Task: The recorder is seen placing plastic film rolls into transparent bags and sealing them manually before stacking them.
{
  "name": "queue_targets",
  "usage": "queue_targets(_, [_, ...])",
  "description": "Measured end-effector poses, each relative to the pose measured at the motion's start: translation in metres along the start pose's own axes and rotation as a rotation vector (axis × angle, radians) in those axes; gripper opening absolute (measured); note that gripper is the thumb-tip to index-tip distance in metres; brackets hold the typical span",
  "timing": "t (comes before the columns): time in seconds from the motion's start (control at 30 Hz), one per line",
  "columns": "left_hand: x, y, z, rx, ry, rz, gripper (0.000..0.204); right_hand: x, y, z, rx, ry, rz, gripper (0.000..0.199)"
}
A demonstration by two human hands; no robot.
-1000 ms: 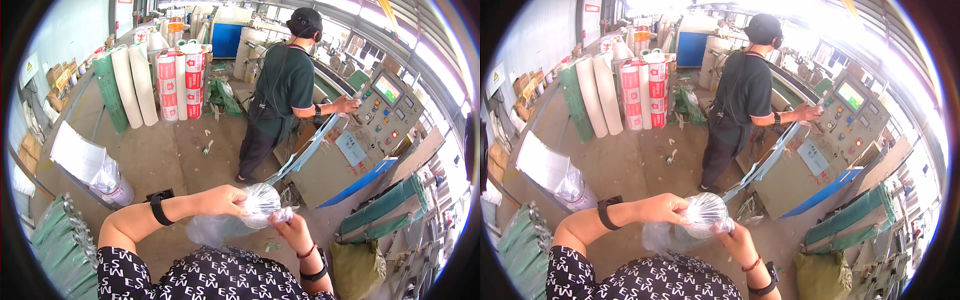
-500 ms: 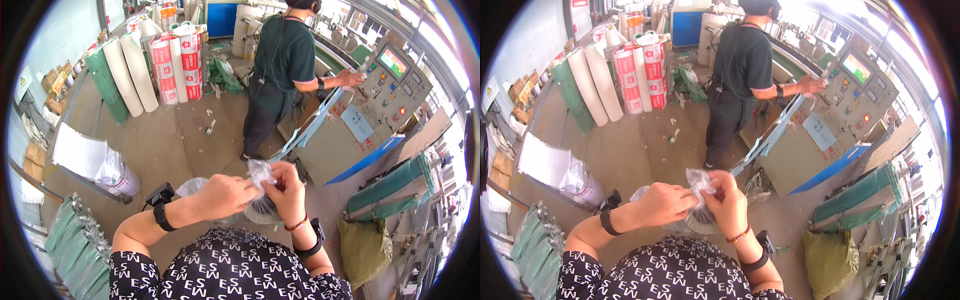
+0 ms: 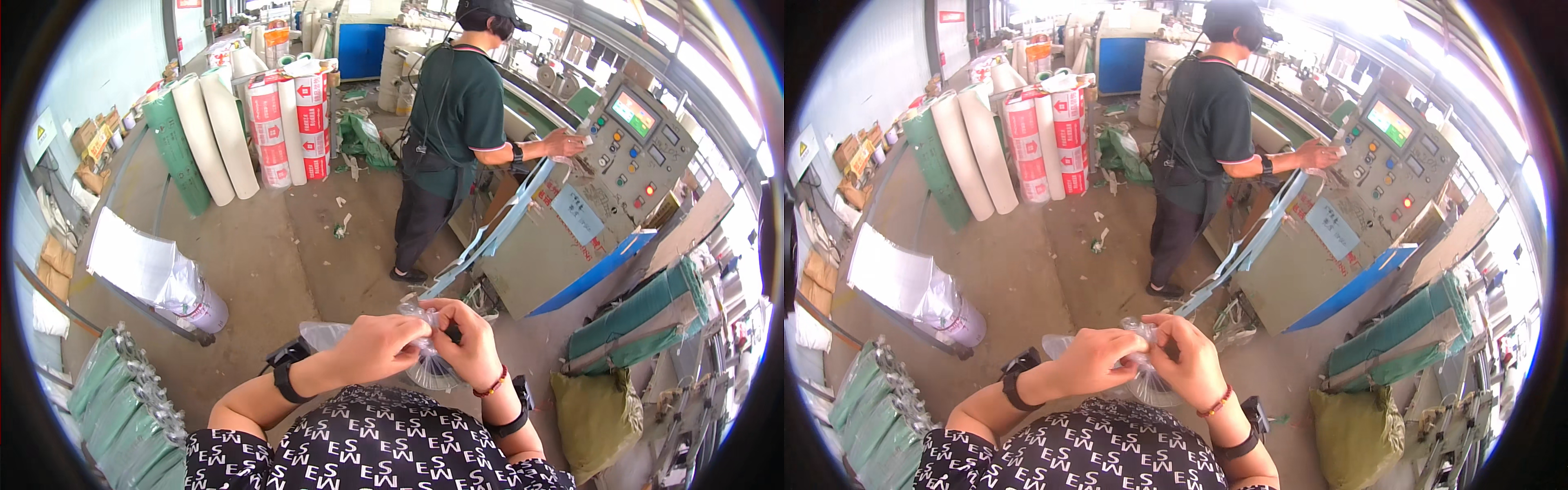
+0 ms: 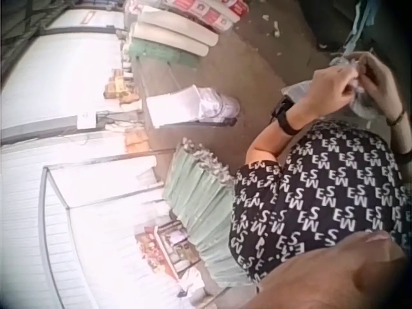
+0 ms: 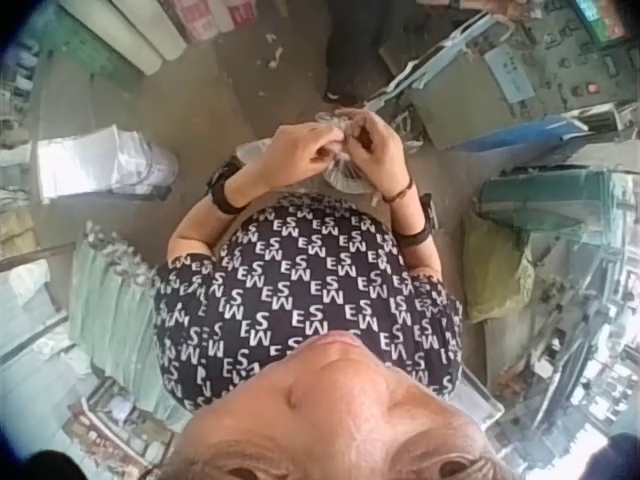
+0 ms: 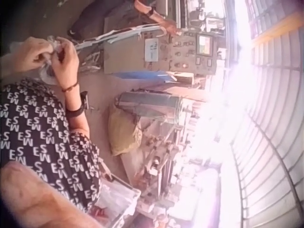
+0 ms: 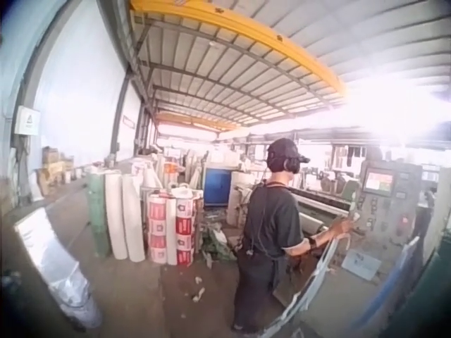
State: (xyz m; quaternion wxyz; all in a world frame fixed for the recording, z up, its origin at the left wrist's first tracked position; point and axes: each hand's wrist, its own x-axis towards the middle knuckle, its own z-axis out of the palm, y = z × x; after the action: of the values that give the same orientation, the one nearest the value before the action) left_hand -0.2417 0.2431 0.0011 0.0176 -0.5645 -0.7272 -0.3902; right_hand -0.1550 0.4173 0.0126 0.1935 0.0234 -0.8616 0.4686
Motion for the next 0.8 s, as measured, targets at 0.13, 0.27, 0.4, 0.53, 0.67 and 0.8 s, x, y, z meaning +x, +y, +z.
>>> queue_targets(0.13, [-0.004,0.003,0.011,-0.103,0.082,-0.015,0.021,-0.006,-0.005,0.001,-0.277,0.189,-0.163,0.019])
queue_targets(0.27, [-0.007,0.002,0.016,-0.073,0.141,0.047,0.021,-0.016,-0.010,0.004,-0.422,0.240,-0.085,0.016])
queue_targets(0.4, [-0.013,0.000,0.014,-0.137,0.081,-0.028,0.022,-0.022,-0.013,0.012,-0.247,0.194,-0.018,0.014])
queue_targets(0.53, [-0.019,0.002,0.008,-0.339,0.087,-0.154,0.025,-0.027,-0.026,0.019,-0.174,0.107,-0.101,0.026])
queue_targets(0.67, [-0.020,0.007,0.012,-0.391,0.009,-0.205,0.024,-0.036,-0.020,0.011,-0.152,0.048,-0.051,0.031])
queue_targets(0.8, [-0.020,0.008,0.017,-0.509,-0.035,-0.220,0.026,-0.036,-0.026,0.007,-0.171,0.047,0.014,0.026])
